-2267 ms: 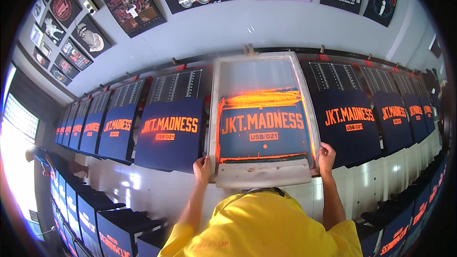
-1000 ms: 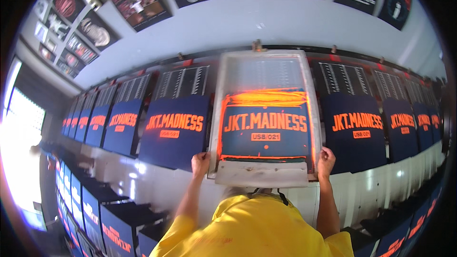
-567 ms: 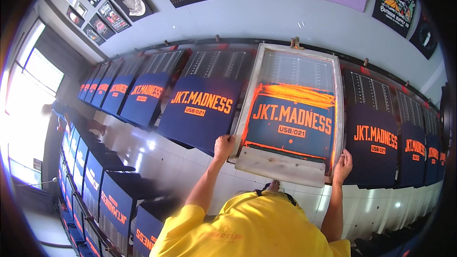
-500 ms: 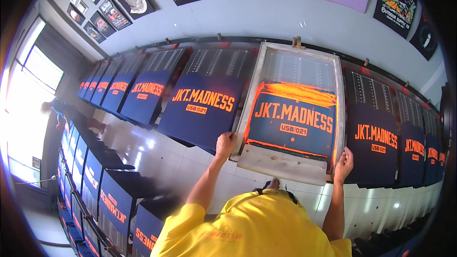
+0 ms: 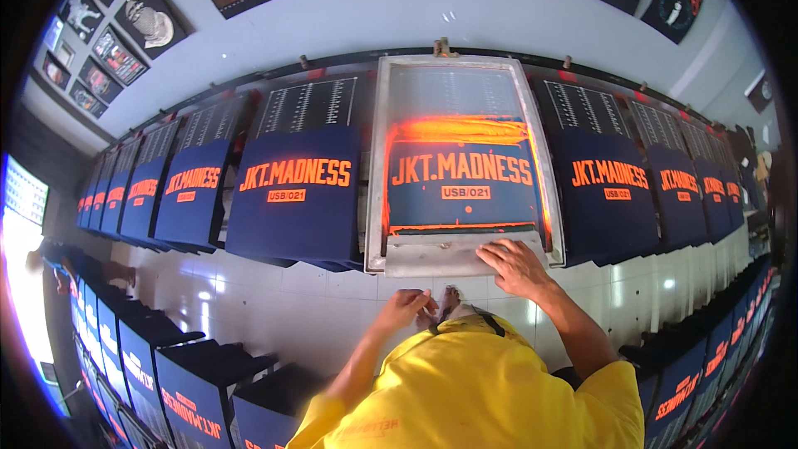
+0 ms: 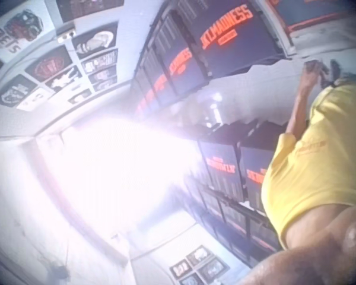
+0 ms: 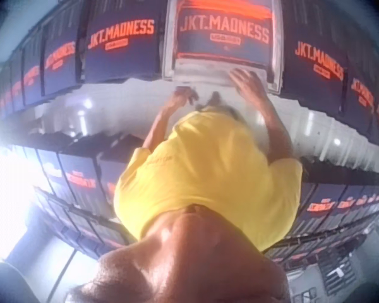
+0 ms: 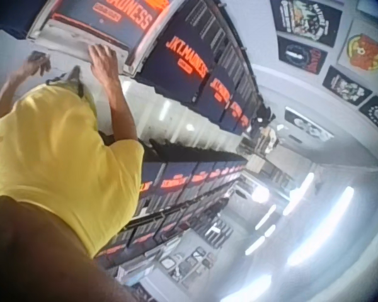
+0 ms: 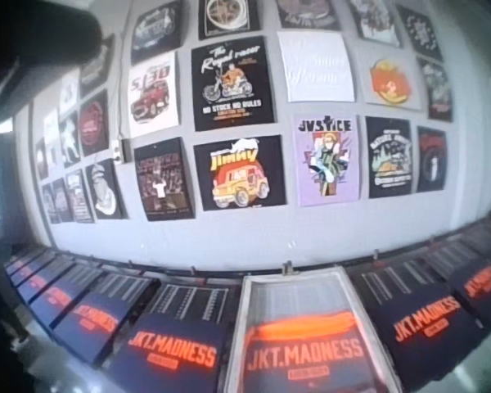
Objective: The person performs screen printing on shirts by applying orange ink to a screen and using a squeegee to transfer the design onto the fabric across multiple stations.
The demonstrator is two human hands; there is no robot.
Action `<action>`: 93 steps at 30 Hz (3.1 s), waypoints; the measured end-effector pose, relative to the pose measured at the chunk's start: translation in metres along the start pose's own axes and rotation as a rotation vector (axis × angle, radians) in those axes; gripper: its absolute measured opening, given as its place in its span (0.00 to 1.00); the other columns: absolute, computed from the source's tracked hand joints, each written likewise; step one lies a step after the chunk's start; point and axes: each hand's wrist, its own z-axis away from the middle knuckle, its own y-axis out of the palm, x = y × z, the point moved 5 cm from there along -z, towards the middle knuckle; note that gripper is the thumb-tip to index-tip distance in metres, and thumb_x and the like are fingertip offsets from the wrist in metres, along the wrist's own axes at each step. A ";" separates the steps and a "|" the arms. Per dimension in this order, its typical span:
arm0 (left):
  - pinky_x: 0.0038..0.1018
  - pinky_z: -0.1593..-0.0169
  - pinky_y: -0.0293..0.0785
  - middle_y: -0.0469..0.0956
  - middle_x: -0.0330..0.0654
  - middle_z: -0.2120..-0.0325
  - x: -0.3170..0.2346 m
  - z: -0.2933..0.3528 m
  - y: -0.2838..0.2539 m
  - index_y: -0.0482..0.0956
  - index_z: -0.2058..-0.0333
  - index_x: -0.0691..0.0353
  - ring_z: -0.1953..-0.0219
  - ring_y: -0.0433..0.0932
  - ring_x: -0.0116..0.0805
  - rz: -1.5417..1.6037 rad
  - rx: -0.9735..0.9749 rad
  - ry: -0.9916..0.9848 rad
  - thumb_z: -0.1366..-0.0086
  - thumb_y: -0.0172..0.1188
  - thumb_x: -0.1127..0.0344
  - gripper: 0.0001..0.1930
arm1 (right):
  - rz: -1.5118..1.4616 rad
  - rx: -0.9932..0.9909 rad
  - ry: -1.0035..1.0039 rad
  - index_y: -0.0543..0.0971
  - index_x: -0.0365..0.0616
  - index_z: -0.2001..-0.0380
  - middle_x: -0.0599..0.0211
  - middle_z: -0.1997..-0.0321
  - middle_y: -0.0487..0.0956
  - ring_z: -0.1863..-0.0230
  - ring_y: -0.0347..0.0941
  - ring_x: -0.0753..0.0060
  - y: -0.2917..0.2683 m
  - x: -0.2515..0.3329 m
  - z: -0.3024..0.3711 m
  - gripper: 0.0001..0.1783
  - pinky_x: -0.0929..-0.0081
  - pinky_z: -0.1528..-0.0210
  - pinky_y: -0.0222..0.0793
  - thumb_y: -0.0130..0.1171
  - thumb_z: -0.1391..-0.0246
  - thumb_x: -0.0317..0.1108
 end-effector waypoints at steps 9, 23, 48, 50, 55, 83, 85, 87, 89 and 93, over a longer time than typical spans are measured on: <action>0.21 0.76 0.64 0.80 0.40 0.69 0.016 -0.065 0.059 0.76 0.55 0.65 0.76 0.73 0.26 0.360 0.127 -0.104 0.27 0.44 0.42 0.28 | 0.074 -0.191 0.128 0.74 0.44 0.60 0.61 0.55 0.76 0.52 0.72 0.56 -0.016 -0.006 -0.036 0.21 0.59 0.48 0.70 0.66 0.61 0.31; 0.43 0.65 0.67 0.70 0.49 0.82 0.054 -0.099 0.070 0.72 0.73 0.64 0.75 0.71 0.50 -0.152 -0.210 0.291 0.25 0.39 0.47 0.27 | 0.003 -0.308 0.185 0.77 0.45 0.65 0.60 0.66 0.80 0.60 0.77 0.54 -0.058 -0.137 -0.161 0.19 0.58 0.57 0.74 0.73 0.60 0.36; 0.31 0.71 0.60 0.64 0.35 0.82 0.074 -0.098 0.074 0.68 0.73 0.63 0.76 0.60 0.26 0.132 -0.158 0.242 0.26 0.48 0.49 0.23 | -0.033 0.007 0.084 0.79 0.45 0.62 0.65 0.63 0.81 0.55 0.77 0.59 -0.046 -0.080 -0.133 0.20 0.60 0.53 0.75 0.72 0.59 0.38; 0.32 0.71 0.60 0.65 0.36 0.82 0.063 -0.098 0.072 0.68 0.74 0.64 0.76 0.61 0.27 0.073 -0.168 0.232 0.26 0.48 0.49 0.24 | -0.016 -0.028 0.053 0.78 0.46 0.63 0.67 0.64 0.80 0.55 0.76 0.60 -0.043 -0.062 -0.103 0.20 0.61 0.54 0.75 0.73 0.59 0.39; 0.34 0.70 0.62 0.67 0.39 0.82 0.031 -0.081 0.064 0.70 0.73 0.65 0.77 0.62 0.30 0.152 -0.107 0.069 0.26 0.47 0.50 0.23 | -0.055 -0.073 0.050 0.77 0.47 0.67 0.68 0.67 0.79 0.58 0.77 0.61 -0.050 -0.068 -0.073 0.19 0.60 0.58 0.74 0.73 0.61 0.40; 0.32 0.72 0.59 0.65 0.33 0.83 0.033 -0.081 0.064 0.70 0.78 0.59 0.76 0.61 0.27 0.191 -0.104 0.046 0.29 0.48 0.43 0.26 | -0.083 0.109 0.330 0.79 0.47 0.67 0.62 0.67 0.82 0.61 0.80 0.54 -0.048 -0.114 -0.102 0.16 0.56 0.59 0.76 0.70 0.58 0.41; 0.31 0.71 0.60 0.65 0.33 0.82 0.038 -0.081 0.065 0.70 0.76 0.60 0.76 0.62 0.28 0.252 -0.160 -0.004 0.28 0.49 0.46 0.24 | -0.007 -0.038 0.216 0.77 0.46 0.62 0.62 0.61 0.82 0.53 0.79 0.55 -0.037 -0.081 -0.069 0.19 0.58 0.57 0.75 0.70 0.58 0.40; 0.31 0.70 0.60 0.64 0.33 0.82 0.033 -0.081 0.064 0.70 0.75 0.60 0.76 0.61 0.28 0.294 -0.161 -0.035 0.28 0.49 0.47 0.23 | 0.020 -0.065 0.205 0.75 0.48 0.61 0.67 0.56 0.79 0.50 0.76 0.59 -0.019 -0.055 -0.041 0.22 0.62 0.55 0.74 0.70 0.59 0.40; 0.30 0.69 0.60 0.64 0.34 0.81 0.029 -0.079 0.063 0.69 0.74 0.60 0.75 0.61 0.28 0.246 -0.140 -0.052 0.28 0.49 0.48 0.22 | -0.001 -0.077 0.210 0.74 0.48 0.62 0.69 0.57 0.77 0.53 0.74 0.62 -0.014 -0.039 -0.025 0.22 0.63 0.57 0.73 0.71 0.61 0.39; 0.30 0.69 0.60 0.65 0.35 0.79 0.049 -0.093 0.058 0.69 0.73 0.60 0.75 0.61 0.28 0.171 -0.032 -0.012 0.28 0.49 0.51 0.19 | 0.039 -0.218 0.189 0.73 0.49 0.64 0.71 0.58 0.73 0.57 0.70 0.65 -0.004 -0.021 -0.009 0.22 0.66 0.59 0.70 0.72 0.64 0.37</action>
